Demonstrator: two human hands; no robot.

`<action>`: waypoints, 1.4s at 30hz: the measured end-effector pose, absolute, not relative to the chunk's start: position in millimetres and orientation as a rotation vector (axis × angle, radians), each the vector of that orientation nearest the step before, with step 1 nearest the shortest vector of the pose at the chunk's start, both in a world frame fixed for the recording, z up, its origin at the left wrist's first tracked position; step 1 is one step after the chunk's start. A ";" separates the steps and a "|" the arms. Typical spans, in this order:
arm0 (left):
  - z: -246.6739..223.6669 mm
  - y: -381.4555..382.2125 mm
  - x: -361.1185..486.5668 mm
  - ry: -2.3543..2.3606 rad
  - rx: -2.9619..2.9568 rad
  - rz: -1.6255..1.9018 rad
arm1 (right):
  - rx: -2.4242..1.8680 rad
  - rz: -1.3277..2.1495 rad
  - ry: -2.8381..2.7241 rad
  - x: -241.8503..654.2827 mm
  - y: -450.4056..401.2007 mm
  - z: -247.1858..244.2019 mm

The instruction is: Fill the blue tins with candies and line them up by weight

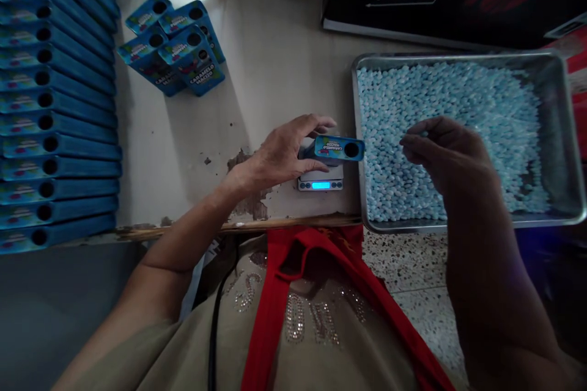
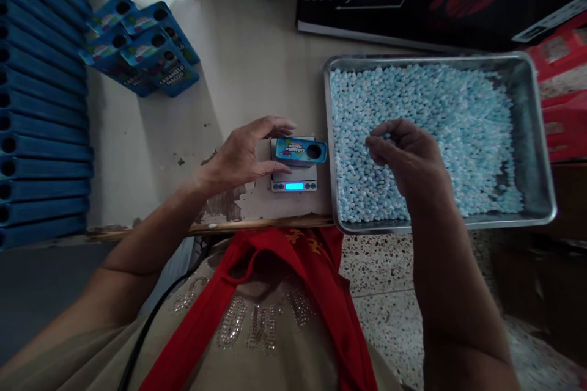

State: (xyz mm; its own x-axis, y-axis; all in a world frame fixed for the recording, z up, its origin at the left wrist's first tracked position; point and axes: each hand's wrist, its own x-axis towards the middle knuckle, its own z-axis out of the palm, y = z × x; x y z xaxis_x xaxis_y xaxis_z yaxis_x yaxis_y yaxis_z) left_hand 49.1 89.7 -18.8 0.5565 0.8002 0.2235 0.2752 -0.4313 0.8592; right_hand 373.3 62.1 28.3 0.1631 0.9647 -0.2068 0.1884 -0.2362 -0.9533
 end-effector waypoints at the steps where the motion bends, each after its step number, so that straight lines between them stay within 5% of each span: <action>1: -19.4 89.7 51.0 0.865 1.974 0.802 | -1.589 1.167 -1.099 374.7 61.3 28.0; 9: -16.8 85.4 56.1 0.916 1.997 0.739 | -1.466 1.375 -0.849 371.4 59.6 25.6; 25: -18.2 84.9 55.4 0.949 1.977 0.733 | -1.470 1.122 -1.661 311.8 75.4 41.2; 35: -15.6 85.9 57.3 0.927 1.984 0.722 | -1.430 1.308 -1.597 306.5 79.2 47.1; 42: 1.3 80.6 78.0 0.915 2.187 0.552 | -1.528 1.111 -1.415 328.3 78.7 38.5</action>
State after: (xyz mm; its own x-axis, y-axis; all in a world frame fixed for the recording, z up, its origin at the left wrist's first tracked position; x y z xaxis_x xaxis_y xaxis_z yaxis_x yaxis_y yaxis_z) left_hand 78.0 80.6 1.3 0.6611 0.7416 0.1143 0.4470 -0.5116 0.7338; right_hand 328.3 78.7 38.5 0.0068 0.9951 -0.0990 0.3325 -0.0957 -0.9382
